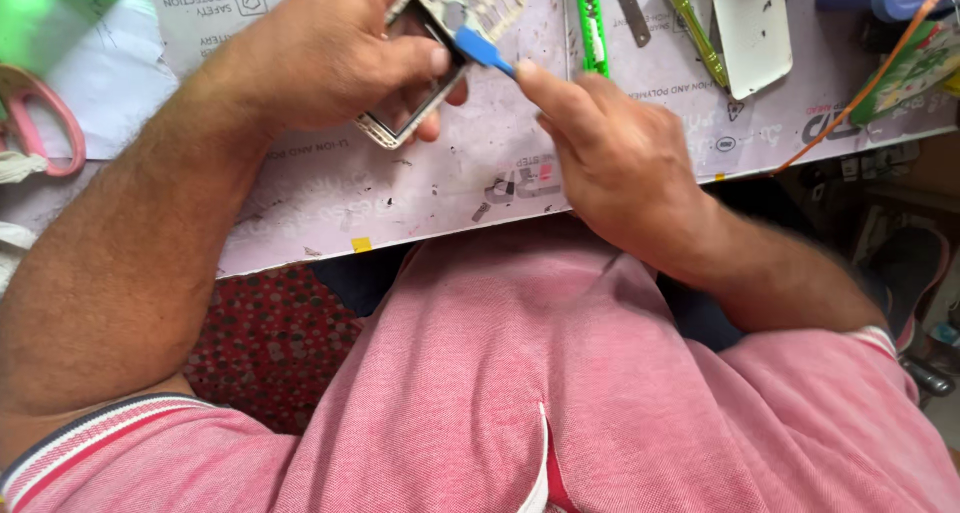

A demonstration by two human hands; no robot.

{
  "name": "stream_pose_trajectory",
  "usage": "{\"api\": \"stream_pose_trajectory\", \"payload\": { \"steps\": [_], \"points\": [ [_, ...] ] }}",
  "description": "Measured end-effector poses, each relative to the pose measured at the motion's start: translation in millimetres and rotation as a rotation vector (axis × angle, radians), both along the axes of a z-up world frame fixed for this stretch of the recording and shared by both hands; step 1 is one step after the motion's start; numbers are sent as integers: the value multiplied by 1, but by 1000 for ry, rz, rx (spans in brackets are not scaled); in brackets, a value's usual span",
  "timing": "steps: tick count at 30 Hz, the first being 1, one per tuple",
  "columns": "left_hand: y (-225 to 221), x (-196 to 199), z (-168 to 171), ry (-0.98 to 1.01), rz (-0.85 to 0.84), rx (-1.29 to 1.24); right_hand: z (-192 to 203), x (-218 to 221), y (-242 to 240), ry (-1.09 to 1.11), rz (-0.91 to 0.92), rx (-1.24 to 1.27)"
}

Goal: The person scrapes the circuit board and inner frame of a mobile phone using a green utility knife and brushes the components with a blue toothbrush at a workbench.

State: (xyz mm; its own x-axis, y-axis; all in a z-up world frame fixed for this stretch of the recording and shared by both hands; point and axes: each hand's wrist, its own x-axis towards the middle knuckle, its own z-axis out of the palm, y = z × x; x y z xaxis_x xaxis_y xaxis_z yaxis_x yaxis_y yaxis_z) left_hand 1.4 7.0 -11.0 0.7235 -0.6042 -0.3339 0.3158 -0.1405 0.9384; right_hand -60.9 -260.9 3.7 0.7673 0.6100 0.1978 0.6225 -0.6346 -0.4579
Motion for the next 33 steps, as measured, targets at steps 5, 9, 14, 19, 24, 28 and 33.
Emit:
{"api": "stream_pose_trajectory", "payload": {
  "steps": [5,9,14,19,24,28,33],
  "points": [
    [-6,-3,0,-10,-39,98,-8,-1,4,21,0,58],
    [-4,-1,7,-12,11,9,-3,4,9,7,2,7],
    [-1,1,-2,-45,-32,67,1,-1,-7,11,12,-65],
    [2,0,0,-11,5,63,-13,5,-6,-7,51,-1],
    [-1,1,-4,9,-13,26,-4,5,-23,-59,2,-223],
    [0,1,-3,28,-4,55,-6,3,-24,-102,-16,-125],
    [0,1,-4,10,-9,8,-11,6,-20,-76,-51,-152]
  ]
}}
